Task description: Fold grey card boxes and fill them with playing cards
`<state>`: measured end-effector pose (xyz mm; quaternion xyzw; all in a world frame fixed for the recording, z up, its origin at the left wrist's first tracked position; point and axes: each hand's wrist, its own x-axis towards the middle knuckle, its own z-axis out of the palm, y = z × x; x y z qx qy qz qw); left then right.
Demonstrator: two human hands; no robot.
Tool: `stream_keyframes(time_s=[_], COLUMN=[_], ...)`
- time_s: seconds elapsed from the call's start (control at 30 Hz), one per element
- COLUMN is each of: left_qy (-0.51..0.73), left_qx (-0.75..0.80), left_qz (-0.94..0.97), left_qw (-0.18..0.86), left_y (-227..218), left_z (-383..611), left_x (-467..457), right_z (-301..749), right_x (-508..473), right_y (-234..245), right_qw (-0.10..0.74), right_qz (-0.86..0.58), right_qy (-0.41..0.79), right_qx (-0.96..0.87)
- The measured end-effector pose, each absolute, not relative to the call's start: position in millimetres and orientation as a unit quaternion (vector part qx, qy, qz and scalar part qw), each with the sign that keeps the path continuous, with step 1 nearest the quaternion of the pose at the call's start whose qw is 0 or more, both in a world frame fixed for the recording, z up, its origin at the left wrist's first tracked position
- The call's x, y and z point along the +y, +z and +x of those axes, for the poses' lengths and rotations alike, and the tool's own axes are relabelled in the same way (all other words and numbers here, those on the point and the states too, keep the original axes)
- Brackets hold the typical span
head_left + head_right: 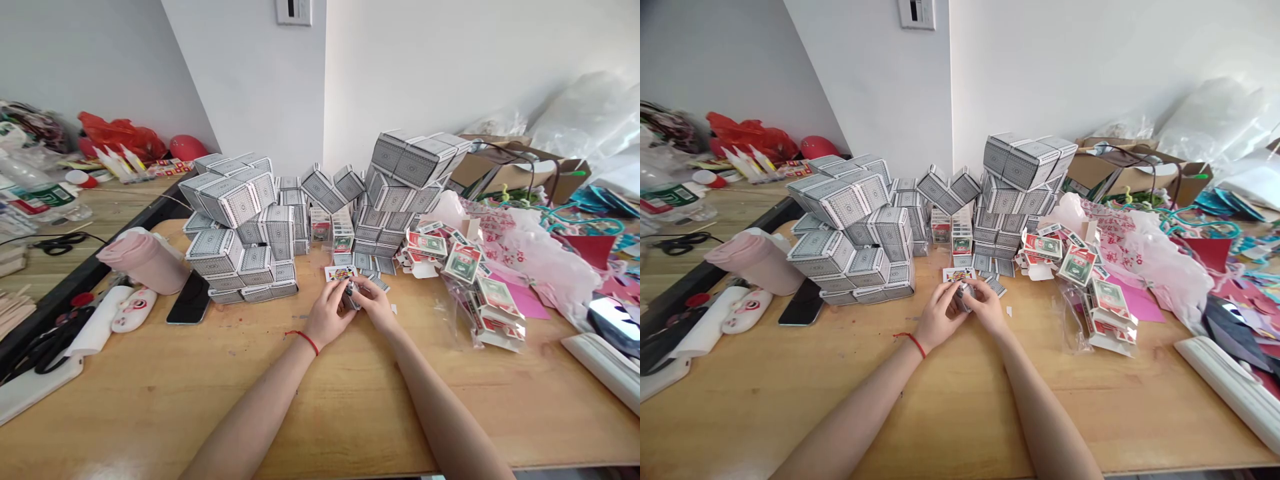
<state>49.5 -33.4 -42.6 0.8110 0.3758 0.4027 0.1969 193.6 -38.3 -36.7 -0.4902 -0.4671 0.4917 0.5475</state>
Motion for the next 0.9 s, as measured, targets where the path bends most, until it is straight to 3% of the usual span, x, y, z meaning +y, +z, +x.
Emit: stream_keyframes(time_s=[0.43, 0.9], left_qy=[0.411, 0.413], left_qx=[0.372, 0.363], left_qz=[0.798, 0.811], left_qw=[0.235, 0.198], left_y=[-36.8, -42.2], left_z=[48.8, 50.0], left_x=[-34.6, -35.6], right_z=[195.2, 196.4], right_x=[-39.0, -37.9], right_y=[-35.2, -40.2], right_qw=[0.534, 0.555], right_qz=[-0.462, -0.45], right_qy=[0.53, 0.524], right_qx=[-0.47, -0.463])
